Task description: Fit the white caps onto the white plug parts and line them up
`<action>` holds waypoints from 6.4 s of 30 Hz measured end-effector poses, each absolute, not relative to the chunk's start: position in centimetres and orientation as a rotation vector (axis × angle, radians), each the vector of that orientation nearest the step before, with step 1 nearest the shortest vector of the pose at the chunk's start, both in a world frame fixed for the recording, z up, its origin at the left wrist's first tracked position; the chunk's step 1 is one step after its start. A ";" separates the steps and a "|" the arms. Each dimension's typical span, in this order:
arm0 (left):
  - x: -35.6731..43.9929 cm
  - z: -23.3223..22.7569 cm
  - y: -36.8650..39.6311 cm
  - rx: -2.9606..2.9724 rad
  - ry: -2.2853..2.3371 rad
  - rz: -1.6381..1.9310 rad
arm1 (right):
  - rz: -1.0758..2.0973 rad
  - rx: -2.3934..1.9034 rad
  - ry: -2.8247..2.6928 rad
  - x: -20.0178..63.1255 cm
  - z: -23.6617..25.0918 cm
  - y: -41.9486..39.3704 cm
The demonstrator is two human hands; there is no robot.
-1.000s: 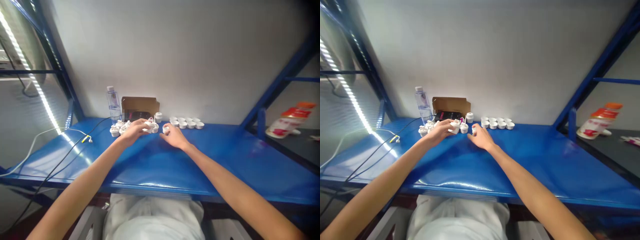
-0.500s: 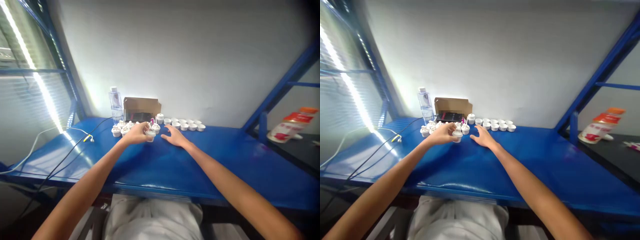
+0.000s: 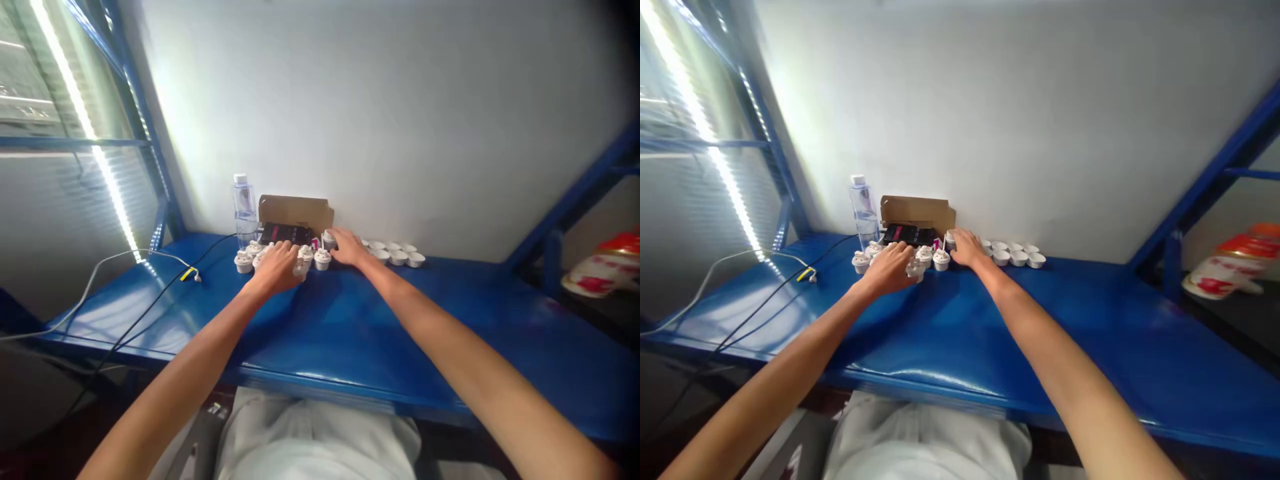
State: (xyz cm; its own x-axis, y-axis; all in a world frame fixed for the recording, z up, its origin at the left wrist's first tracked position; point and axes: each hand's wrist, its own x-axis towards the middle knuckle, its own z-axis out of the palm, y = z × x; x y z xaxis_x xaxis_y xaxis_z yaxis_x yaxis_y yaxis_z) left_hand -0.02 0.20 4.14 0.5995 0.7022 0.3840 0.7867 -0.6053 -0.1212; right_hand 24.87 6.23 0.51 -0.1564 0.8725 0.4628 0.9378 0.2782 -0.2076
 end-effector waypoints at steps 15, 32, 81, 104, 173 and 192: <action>2.9 3.8 -3.1 -3.141 -0.932 -0.894 | 0.471 -1.418 -1.761 24.2 0.8 -3.1; 4.3 4.0 -2.9 -3.162 -1.563 -1.900 | 0.753 -1.020 -1.417 21.3 2.8 -5.1; 2.2 4.2 -0.7 -3.768 -1.576 -1.652 | 0.237 -1.570 -1.804 26.3 -2.1 -1.4; 1.6 2.7 0.4 -2.912 -0.946 -0.843 | 0.420 -1.048 -1.932 22.1 -0.8 -3.8; 2.2 2.9 -1.3 -2.693 -1.128 -0.802 | 0.570 -1.686 -2.277 26.8 -0.8 -2.8; 2.5 1.6 -0.6 -2.678 -1.064 -0.712 | 0.387 -1.535 -1.850 27.3 -1.5 -1.2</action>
